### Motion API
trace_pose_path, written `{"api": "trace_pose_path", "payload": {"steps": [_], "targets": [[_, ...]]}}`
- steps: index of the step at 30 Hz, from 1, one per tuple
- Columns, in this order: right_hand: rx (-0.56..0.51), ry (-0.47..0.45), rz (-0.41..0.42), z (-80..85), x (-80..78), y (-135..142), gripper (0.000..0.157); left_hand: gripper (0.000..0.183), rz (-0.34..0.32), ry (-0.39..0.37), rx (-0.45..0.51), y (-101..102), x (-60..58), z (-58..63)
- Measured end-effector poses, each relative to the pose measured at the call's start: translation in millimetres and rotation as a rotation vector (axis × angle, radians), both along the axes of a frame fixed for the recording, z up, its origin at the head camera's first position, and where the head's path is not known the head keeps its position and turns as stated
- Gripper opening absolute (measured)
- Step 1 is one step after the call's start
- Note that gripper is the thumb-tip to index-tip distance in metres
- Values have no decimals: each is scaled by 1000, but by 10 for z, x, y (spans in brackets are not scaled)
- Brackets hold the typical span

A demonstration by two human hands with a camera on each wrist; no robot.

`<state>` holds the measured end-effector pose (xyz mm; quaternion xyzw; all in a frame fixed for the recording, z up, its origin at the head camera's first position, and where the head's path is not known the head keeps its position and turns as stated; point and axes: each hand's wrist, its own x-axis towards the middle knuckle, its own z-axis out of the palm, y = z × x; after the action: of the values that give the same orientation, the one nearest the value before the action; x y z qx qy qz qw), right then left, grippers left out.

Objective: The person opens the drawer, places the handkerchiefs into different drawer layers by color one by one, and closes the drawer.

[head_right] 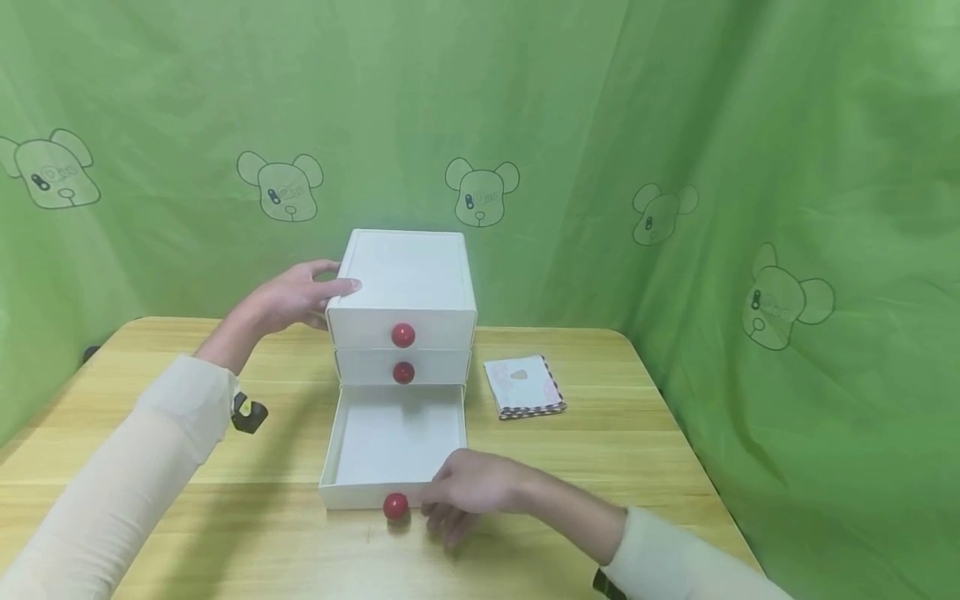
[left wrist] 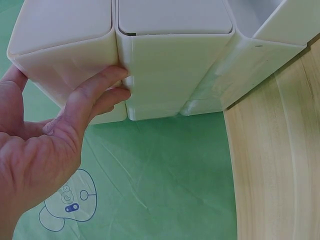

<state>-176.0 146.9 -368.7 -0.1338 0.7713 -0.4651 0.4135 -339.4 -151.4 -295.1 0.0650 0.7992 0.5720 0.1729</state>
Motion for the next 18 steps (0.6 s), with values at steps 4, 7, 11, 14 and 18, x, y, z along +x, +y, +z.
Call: {"api": "trace_pose_path", "payload": {"steps": [4,7,11,14,18], "targets": [[-12,51,3,155,-157,97,41,91,-1,0,7,-2,-9,1],[-17,115,-28,259,-284,166,41,91,0,1,8,-5,-6,7],[-14,215,-88,385,-435,265,33,91,4,-3,9,3,4,11],[2,286,-132,469,-527,345,27,91,4,-5,11,6,-2,5],[38,350,-178,550,-650,473,29,91,0,-5,13,1,-17,-7]]}}
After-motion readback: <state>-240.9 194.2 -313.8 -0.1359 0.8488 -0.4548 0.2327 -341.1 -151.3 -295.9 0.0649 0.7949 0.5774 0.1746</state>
